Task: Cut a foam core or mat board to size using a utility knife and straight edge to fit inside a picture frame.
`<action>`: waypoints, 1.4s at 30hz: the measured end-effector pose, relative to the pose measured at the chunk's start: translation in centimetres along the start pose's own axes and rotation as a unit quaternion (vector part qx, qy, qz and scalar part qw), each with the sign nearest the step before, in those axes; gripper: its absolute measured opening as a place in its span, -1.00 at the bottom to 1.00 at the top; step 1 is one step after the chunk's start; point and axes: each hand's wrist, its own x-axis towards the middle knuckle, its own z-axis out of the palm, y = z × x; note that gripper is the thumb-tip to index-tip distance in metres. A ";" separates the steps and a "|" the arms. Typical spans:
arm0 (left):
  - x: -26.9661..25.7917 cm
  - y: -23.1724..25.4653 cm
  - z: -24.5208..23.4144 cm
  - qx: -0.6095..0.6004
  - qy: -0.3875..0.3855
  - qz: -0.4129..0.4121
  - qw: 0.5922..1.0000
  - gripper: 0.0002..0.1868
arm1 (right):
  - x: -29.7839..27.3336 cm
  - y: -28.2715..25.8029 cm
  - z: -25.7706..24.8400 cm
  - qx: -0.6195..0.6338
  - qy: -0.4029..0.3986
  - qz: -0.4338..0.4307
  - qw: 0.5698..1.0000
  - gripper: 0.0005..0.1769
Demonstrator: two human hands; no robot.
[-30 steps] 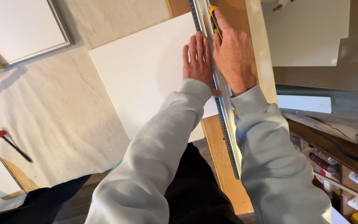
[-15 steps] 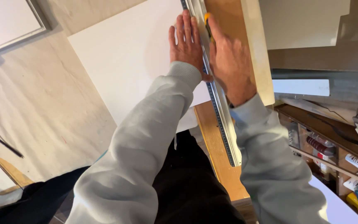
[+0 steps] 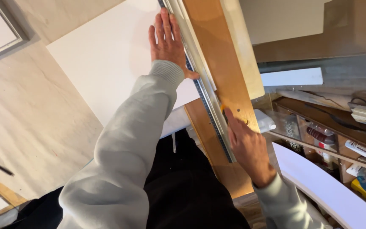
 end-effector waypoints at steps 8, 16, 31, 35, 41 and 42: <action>0.1 0.0 -0.1 0.000 0.000 -0.010 1.000 0.87 | 8.9 -2.3 -2.1 0.021 0.045 -0.016 0.999 -0.39; -0.5 0.3 -0.7 -0.004 -0.008 -0.017 1.000 0.83 | 26.7 -3.8 3.5 -0.003 0.112 -0.100 0.989 -0.36; -0.1 0.3 -0.4 0.009 -0.010 -0.017 1.000 0.81 | 22.8 -4.5 2.4 -0.019 0.031 -0.074 0.997 -0.36; -0.1 0.3 -0.3 -0.003 -0.003 -0.003 1.000 0.82 | 16.3 -3.2 1.5 -0.035 0.022 -0.047 0.998 -0.35; -0.3 -0.2 -0.4 -0.009 -0.011 -0.001 1.000 0.86 | 4.5 -1.8 -0.1 0.003 0.001 0.004 1.000 -0.41; -0.2 -0.1 -0.4 -0.010 -0.011 -0.001 1.000 0.85 | 2.6 -1.3 -0.5 0.004 -0.031 0.035 0.999 -0.43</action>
